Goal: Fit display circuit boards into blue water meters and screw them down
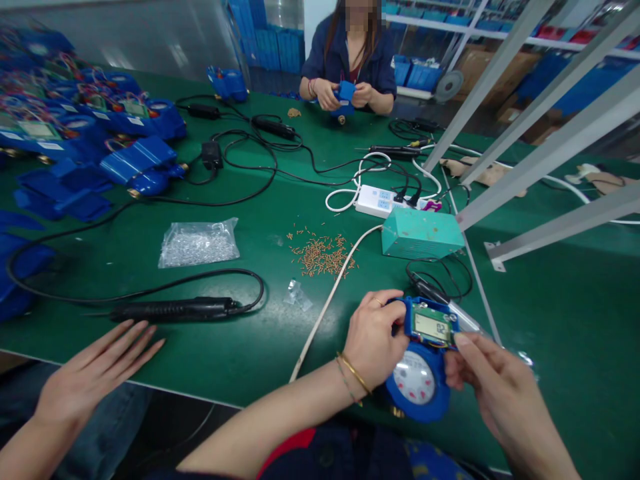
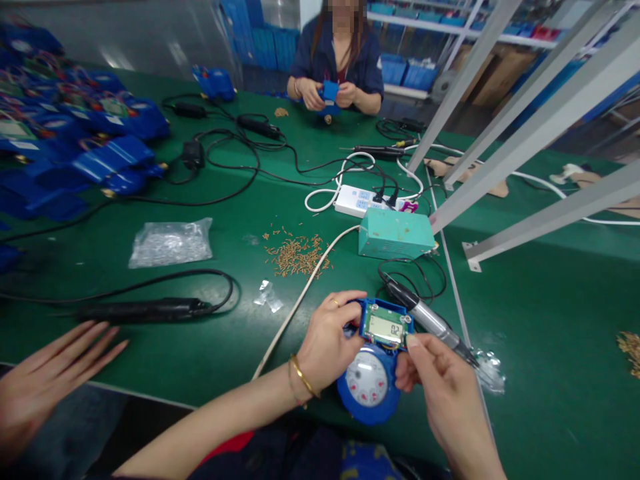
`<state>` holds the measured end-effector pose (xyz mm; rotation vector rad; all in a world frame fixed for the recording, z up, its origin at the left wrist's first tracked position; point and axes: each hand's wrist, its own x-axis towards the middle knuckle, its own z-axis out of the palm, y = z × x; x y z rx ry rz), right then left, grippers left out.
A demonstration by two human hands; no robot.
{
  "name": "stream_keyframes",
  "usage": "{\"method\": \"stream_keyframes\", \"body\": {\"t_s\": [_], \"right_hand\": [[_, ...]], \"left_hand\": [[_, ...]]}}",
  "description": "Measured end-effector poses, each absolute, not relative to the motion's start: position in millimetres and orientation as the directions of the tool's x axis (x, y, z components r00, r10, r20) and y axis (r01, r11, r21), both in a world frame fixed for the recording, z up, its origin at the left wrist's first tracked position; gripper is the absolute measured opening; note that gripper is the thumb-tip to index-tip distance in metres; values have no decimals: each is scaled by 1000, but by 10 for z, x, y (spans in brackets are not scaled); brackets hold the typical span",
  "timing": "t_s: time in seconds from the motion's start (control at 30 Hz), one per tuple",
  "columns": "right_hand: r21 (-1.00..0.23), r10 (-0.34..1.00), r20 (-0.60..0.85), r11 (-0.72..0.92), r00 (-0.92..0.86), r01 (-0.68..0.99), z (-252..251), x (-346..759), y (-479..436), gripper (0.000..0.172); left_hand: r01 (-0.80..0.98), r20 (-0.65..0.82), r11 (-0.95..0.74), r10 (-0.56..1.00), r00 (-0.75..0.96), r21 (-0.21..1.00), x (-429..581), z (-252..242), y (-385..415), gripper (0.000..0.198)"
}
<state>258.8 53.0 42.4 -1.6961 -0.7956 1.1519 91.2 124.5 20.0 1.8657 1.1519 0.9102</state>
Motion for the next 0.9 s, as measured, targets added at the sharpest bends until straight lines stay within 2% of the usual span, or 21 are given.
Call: {"method": "stream_keyframes", "body": {"t_s": [0.23, 0.4, 0.5, 0.63, 0.9], "right_hand": [[-924, 857, -360, -383, 369, -12, 501, 2573, 575, 48], [-916, 849, -386, -398, 361, -42, 492, 2579, 584, 50], [-915, 836, -391, -398, 384, -64, 490, 2574, 580, 52], [-913, 821, -397, -400, 410, -83, 477, 2576, 568, 52], [-907, 806, -408, -411, 429, -92, 460, 2593, 555, 52]], "left_hand": [[349, 186, -358, 879, 440, 866, 831, 196, 1300, 11], [380, 170, -304, 922, 347, 873, 917, 173, 1247, 10], [293, 236, -316, 932, 277, 902, 947, 129, 1193, 9], [162, 353, -403, 897, 266, 901, 910, 84, 1155, 10], [283, 394, -502, 845, 360, 817, 911, 97, 1159, 11]]}}
